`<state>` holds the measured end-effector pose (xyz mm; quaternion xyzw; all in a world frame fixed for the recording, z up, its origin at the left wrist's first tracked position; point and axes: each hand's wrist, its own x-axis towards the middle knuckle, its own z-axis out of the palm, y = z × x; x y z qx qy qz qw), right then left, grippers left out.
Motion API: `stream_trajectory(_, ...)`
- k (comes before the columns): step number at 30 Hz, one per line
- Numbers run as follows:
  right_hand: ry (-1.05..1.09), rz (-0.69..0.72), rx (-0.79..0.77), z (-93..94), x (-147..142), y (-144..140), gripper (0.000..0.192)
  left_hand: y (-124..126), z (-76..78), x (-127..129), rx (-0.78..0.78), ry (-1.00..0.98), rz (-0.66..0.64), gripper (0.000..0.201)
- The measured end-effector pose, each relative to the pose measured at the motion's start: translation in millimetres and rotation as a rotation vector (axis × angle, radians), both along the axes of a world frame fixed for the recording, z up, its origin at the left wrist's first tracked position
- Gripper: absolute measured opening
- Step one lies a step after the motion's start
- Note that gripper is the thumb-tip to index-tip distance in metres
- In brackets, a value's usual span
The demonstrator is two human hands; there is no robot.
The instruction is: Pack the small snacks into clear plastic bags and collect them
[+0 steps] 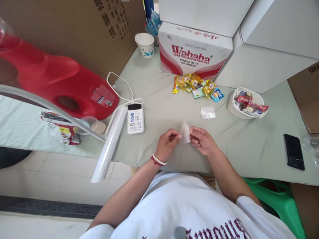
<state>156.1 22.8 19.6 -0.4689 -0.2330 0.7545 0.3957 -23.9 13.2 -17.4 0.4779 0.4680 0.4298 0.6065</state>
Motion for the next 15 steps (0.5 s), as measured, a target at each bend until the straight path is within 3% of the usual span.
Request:
stream_trajectory(5,0.001,-0.059,-0.039,-2.8,21.3,-0.6,0.045,-3.6,3.3,-6.1,-0.055,-0.012,0.049,0.042)
stream_trajectory(11,-0.110,0.046,0.107,-7.9,6.9,-13.4,0.044,-6.7,9.7,14.6,-0.009,0.006,0.004,0.037)
stream_trajectory(15,-0.053,0.069,0.064,-7.0,20.4,-11.7,0.042,-5.3,3.5,8.9,-0.104,-0.119,0.066,0.044)
